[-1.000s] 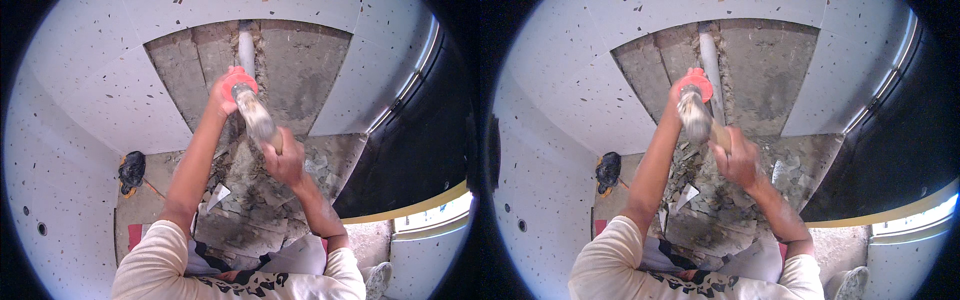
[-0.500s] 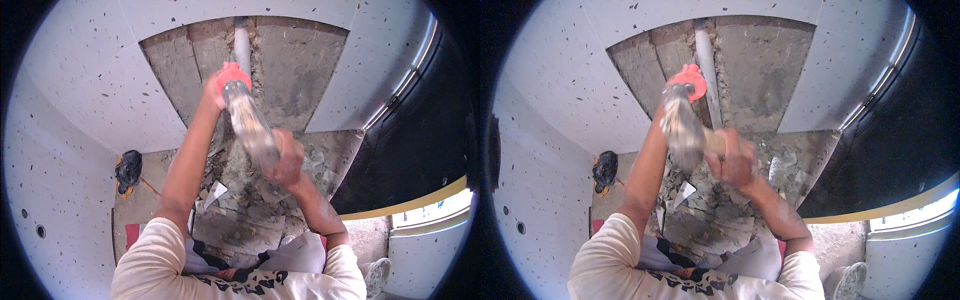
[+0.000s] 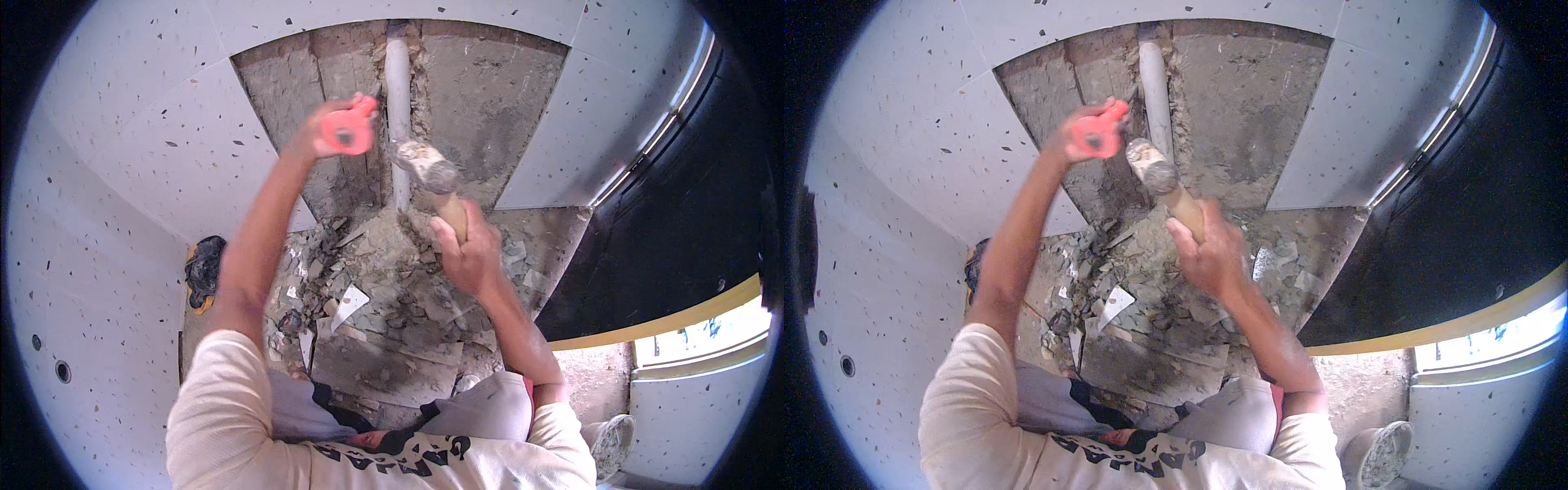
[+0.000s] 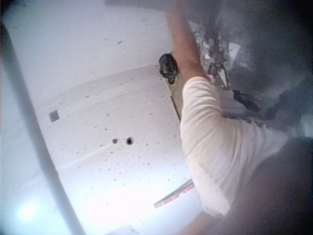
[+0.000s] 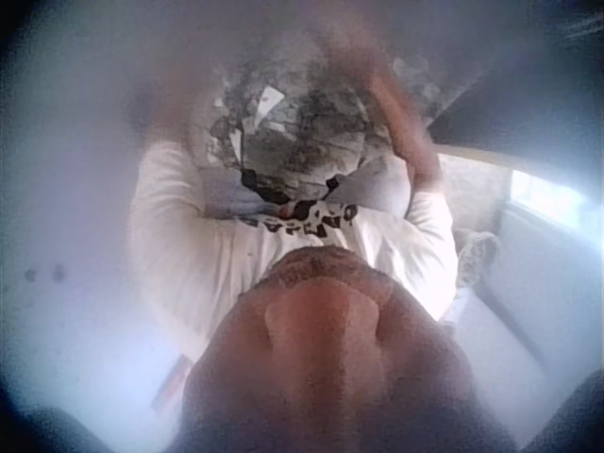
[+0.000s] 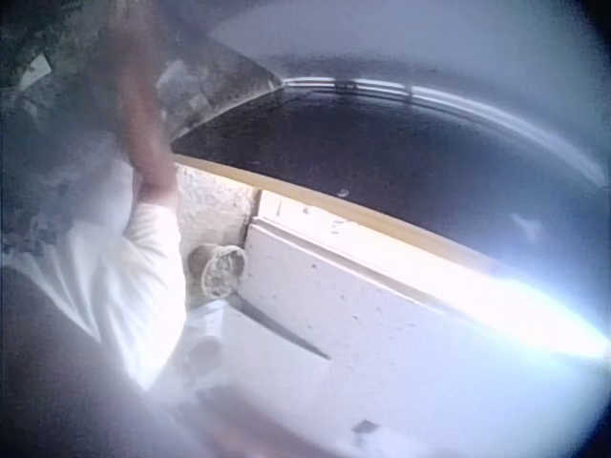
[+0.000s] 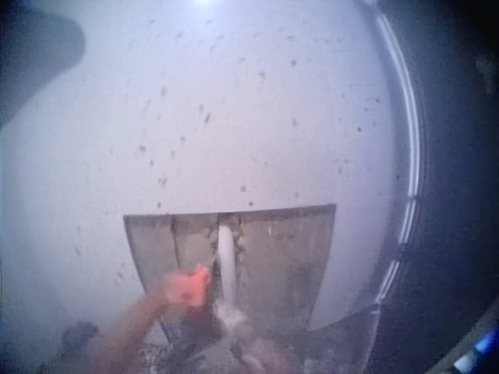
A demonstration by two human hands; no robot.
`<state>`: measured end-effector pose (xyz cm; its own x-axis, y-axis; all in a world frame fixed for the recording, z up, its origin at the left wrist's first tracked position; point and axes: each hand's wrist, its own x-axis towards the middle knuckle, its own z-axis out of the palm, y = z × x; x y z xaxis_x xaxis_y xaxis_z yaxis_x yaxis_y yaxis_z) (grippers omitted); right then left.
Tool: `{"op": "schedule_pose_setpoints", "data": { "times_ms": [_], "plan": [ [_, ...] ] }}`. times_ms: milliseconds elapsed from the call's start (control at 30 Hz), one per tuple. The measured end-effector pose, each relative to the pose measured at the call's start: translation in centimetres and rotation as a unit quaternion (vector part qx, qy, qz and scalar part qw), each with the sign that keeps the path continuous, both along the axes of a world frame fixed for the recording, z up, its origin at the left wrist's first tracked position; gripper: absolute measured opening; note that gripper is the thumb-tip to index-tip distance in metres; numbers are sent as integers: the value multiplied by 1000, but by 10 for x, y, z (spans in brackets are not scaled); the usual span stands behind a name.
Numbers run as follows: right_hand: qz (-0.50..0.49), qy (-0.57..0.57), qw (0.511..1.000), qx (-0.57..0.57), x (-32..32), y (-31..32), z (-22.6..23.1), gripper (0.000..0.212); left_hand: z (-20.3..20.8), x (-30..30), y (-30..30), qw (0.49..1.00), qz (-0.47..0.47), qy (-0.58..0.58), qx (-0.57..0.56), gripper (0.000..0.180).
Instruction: The person uses a hammer and a chisel to break up a concrete floor. They repeatedly strike the chisel with the hammer to chip away at the concrete, creating a pile of rubble around a white pipe.
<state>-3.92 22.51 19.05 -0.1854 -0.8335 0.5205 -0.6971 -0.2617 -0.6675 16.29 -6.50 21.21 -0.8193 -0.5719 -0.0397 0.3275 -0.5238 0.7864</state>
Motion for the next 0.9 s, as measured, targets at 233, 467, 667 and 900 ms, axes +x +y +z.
{"op": "schedule_pose_setpoints", "data": {
  "times_ms": [233, 467, 667, 900],
  "plan": [
    [28, -99, 995, 13, -4, 17, 10, 32, -12, 30, 27, 982, 84, -165, 28, 31],
    [32, -101, 994, -17, -1, 12, -1, 31, -27, -34, 39, 991, 122, -35, 47, 33],
    [17, -83, 996, 4, -2, 20, 11, 32, -31, -51, 42, 988, 137, 25, 61, 31],
    [16, 48, 998, -41, -10, 28, -19, 32, -38, -55, 39, 986, 125, 79, 78, 34]
  ]
}}
